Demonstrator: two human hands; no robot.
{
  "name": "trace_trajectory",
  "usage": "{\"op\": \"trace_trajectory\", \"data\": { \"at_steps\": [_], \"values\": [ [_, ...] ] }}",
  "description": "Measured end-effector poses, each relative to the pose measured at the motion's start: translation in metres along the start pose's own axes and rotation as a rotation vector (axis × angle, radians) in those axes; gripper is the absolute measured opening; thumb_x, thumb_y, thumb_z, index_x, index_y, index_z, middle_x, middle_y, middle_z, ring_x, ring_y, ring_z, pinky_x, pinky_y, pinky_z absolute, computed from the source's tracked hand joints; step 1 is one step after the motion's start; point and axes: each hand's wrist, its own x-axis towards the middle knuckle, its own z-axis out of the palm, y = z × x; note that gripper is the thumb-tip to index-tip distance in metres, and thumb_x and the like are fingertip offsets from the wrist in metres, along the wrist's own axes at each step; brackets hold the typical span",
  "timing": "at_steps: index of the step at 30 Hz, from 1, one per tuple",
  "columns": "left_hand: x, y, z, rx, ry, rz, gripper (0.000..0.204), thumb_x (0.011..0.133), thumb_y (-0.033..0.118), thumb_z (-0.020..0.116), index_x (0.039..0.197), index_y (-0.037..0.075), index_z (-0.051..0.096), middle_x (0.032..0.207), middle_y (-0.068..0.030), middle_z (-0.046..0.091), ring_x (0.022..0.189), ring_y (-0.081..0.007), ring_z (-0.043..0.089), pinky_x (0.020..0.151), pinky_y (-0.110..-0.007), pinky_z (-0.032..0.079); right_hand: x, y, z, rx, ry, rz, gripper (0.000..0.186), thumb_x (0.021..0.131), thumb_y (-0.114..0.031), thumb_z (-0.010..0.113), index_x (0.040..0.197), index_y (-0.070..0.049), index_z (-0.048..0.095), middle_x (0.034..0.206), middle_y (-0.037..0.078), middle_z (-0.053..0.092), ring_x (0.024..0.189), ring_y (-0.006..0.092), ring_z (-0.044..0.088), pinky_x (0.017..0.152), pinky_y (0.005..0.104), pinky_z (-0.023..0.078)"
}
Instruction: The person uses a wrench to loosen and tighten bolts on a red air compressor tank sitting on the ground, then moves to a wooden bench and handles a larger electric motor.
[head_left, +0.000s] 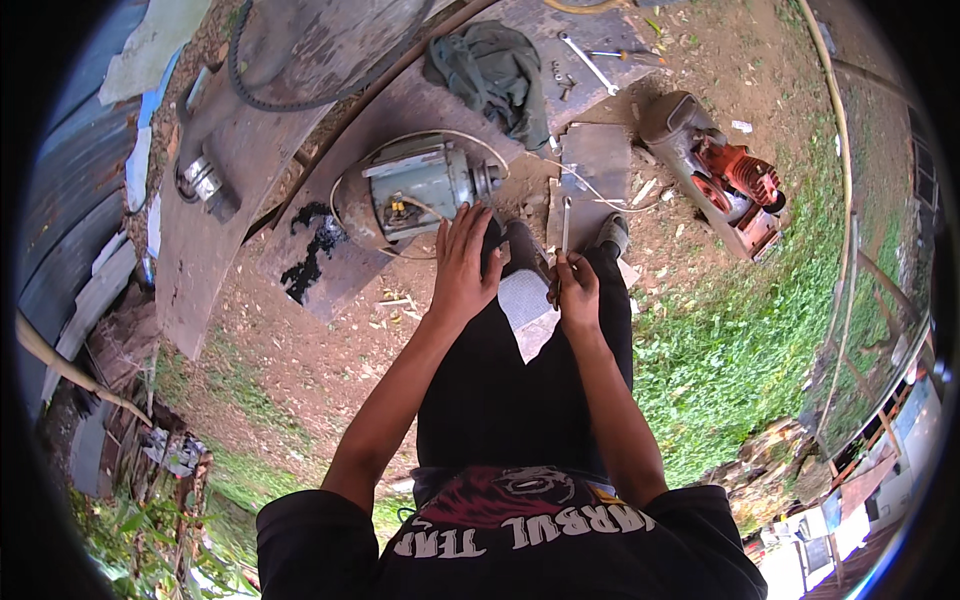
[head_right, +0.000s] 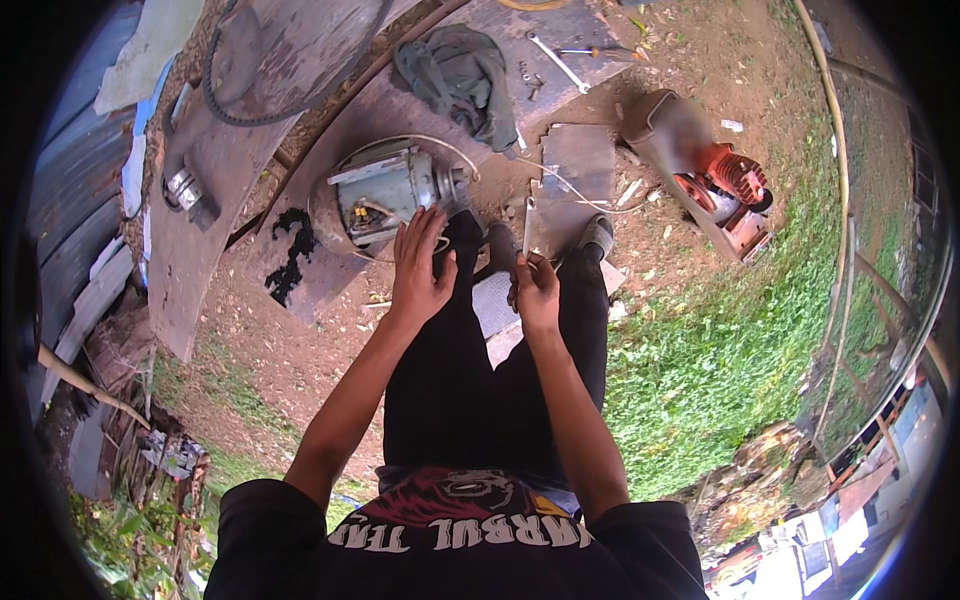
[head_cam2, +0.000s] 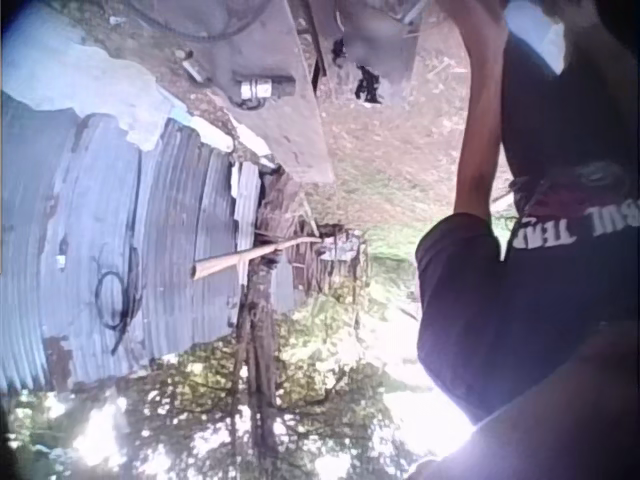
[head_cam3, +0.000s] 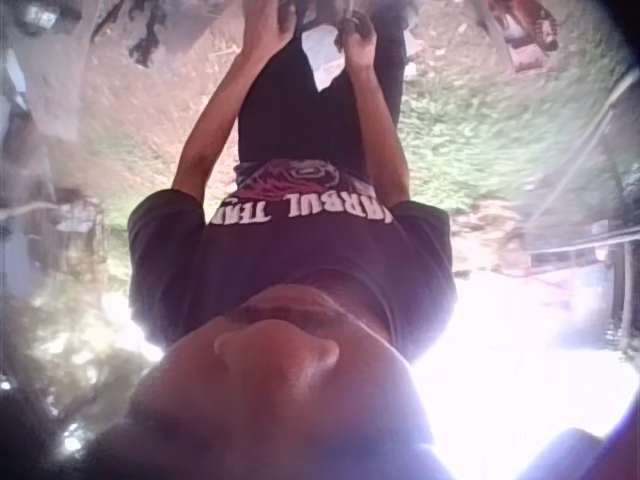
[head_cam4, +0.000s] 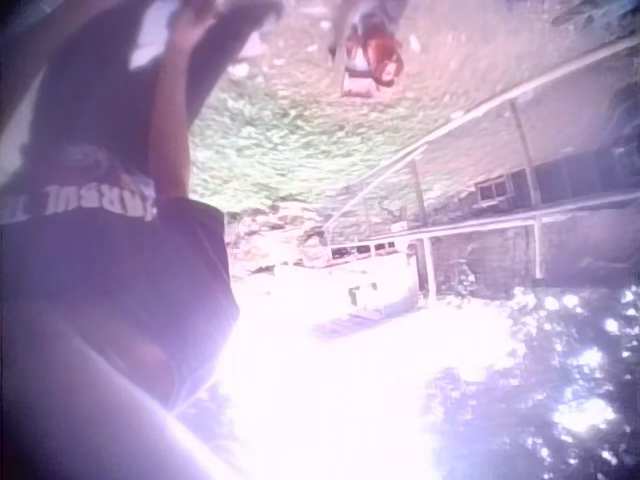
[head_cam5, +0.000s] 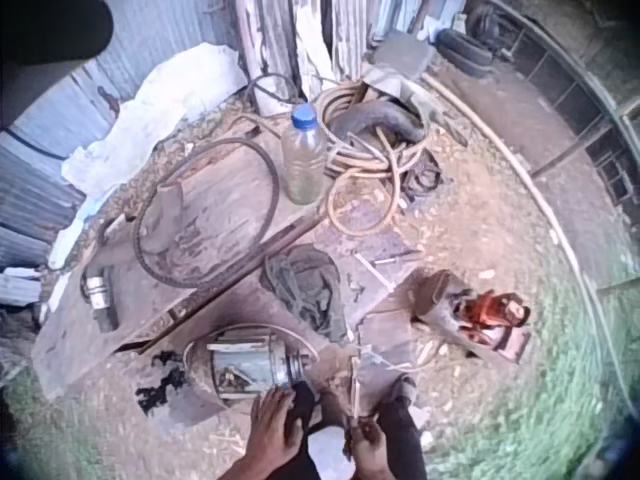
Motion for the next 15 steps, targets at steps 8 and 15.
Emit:
{"op": "trace_trajectory", "data": {
  "at_steps": [8, 15],
  "values": [
    [0.033, 0.04, 0.032, 0.009, 0.06, 0.095, 0.057, 0.082, 0.008, 0.061, 0.135, 0.003, 0.042, 0.134, -0.0191, 0.048, 0.131, -0.038, 0.04, 0.11, -0.052, 0.029, 0.015, -0.028, -0.054, 0.338, -0.128, 0.07, 0.024, 0.101, -0.022, 0.049, 0.112, -0.003, 0.057, 0.075, 0.002, 0.051, 0.061, 0.0131, 0.05, 0.056, 0.028, 0.042],
    [0.052, 0.082, 0.096, 0.079, 0.014, 0.172, 0.05, 0.081, 0.004, 0.062, 0.129, 0.0, 0.048, 0.125, -0.021, 0.053, 0.118, -0.0405, 0.049, 0.101, -0.047, 0.038, 0.024, -0.025, -0.146, 0.667, -0.189, 0.167, 0.021, 0.101, -0.02, 0.05, 0.112, -0.004, 0.057, 0.083, 0.004, 0.055, 0.075, 0.0169, 0.056, 0.069, 0.0324, 0.047]
  ]
}}
